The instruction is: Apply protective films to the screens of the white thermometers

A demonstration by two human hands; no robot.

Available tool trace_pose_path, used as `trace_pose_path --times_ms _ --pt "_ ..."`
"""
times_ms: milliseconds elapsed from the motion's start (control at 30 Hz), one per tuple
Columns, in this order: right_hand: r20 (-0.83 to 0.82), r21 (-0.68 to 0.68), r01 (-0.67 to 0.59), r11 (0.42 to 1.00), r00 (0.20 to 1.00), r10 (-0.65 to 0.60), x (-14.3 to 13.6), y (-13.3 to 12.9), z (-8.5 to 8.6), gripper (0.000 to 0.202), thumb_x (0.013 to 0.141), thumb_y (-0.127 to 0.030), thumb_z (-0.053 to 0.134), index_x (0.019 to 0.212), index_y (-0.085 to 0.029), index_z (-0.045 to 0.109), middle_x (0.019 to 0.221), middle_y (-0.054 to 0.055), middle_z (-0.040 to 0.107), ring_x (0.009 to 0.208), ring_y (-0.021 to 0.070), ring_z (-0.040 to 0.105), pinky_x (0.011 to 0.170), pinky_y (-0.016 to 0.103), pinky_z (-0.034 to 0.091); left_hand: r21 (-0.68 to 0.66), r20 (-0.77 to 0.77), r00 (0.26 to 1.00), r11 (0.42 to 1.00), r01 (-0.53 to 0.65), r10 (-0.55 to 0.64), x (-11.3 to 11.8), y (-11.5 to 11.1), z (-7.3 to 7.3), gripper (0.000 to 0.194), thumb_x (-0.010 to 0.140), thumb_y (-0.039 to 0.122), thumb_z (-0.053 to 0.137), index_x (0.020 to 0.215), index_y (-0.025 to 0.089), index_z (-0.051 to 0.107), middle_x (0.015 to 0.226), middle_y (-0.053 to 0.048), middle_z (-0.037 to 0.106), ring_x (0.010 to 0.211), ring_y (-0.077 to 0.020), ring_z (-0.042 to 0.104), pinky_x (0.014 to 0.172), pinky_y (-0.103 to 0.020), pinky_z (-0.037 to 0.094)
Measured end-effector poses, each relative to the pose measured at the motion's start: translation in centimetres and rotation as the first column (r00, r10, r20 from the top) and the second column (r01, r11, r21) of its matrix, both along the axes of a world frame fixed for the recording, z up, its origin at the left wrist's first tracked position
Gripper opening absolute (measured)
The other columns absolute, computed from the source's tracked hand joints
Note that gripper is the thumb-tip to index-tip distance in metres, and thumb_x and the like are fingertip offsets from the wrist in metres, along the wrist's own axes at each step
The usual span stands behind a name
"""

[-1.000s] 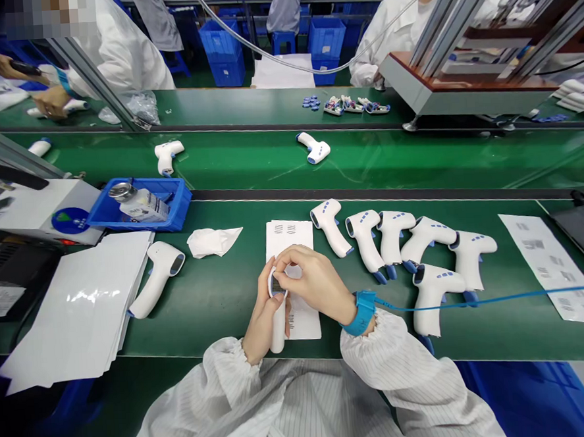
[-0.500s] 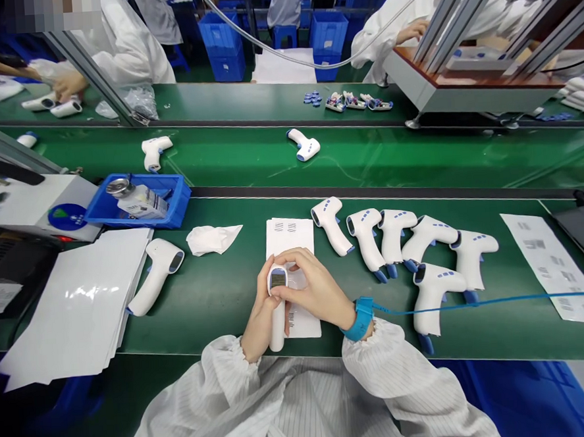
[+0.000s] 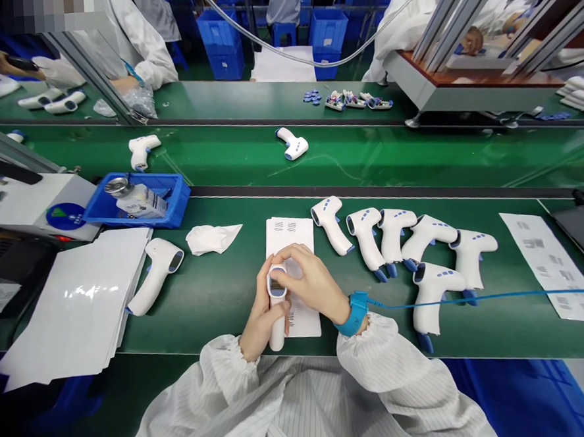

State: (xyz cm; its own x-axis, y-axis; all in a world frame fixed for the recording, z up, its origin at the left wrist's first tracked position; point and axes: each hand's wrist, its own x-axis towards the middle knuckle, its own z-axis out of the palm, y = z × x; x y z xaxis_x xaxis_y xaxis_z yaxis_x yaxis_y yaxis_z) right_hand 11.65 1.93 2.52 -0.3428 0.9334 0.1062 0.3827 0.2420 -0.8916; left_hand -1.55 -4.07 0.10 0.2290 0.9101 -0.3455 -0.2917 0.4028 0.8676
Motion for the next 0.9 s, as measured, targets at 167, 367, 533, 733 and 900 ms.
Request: trace_pose_path --times_ms 167,367,533,733,900 --pt "-0.102 -0.311 -0.047 0.949 0.995 0.016 -0.4 -1.9 0.1 0.072 0.074 -0.030 0.072 0.136 -0.026 0.036 0.140 0.010 0.042 0.126 0.0247 0.047 0.101 0.042 0.045 -0.013 0.179 0.982 0.999 -0.053 0.055 -0.6 0.9 1.5 0.106 0.062 0.009 0.056 0.149 0.035 0.003 0.097 -0.002 0.058 0.053 -0.0104 0.050 0.051 -0.026 0.046" --pt "-0.130 -0.397 -0.214 0.893 0.976 0.177 -1.0 1.9 1.4 0.045 0.087 -0.025 0.054 0.131 -0.022 0.043 0.116 0.007 0.063 0.098 0.0199 0.064 0.083 0.035 0.055 0.108 0.279 0.957 0.987 -0.117 0.083 -1.6 4.8 3.5 0.094 0.071 0.015 0.051 0.150 0.034 0.002 0.138 -0.006 0.045 0.122 -0.0258 0.048 0.102 -0.043 0.037" --pt "0.554 -0.103 0.231 0.967 0.821 -0.137 0.9 14.6 1.6 0.029 0.084 -0.022 0.058 0.112 -0.018 0.056 0.101 0.008 0.068 0.090 0.0251 0.067 0.077 0.036 0.052 0.158 -0.231 0.973 0.987 0.025 0.012 -2.8 5.9 2.9 0.075 0.081 0.021 0.055 0.147 0.028 0.022 0.150 -0.010 0.030 0.138 -0.0279 0.027 0.113 -0.045 0.019" --pt "0.660 0.120 0.548 0.828 0.579 -0.479 1.7 27.0 1.7 0.049 0.086 -0.011 0.054 0.130 0.004 0.040 0.137 0.036 0.038 0.130 0.0423 0.038 0.101 0.055 0.034 0.012 -0.267 0.963 0.999 0.039 -0.034 -4.9 4.8 0.4 0.034 0.084 0.032 0.053 0.115 0.021 0.060 0.122 -0.011 0.057 0.111 -0.0281 0.053 0.097 -0.040 0.039" --pt "0.657 0.080 0.590 0.804 0.575 -0.487 -4.4 31.5 -0.1 0.041 0.091 -0.033 0.058 0.126 -0.015 0.051 0.133 0.013 0.050 0.119 0.0278 0.051 0.097 0.050 0.044 0.024 -0.302 0.952 0.999 -0.044 0.049 -6.4 5.8 -1.2 0.031 0.080 0.026 0.053 0.107 0.019 0.065 0.107 -0.011 0.064 0.107 -0.0262 0.054 0.090 -0.035 0.042"
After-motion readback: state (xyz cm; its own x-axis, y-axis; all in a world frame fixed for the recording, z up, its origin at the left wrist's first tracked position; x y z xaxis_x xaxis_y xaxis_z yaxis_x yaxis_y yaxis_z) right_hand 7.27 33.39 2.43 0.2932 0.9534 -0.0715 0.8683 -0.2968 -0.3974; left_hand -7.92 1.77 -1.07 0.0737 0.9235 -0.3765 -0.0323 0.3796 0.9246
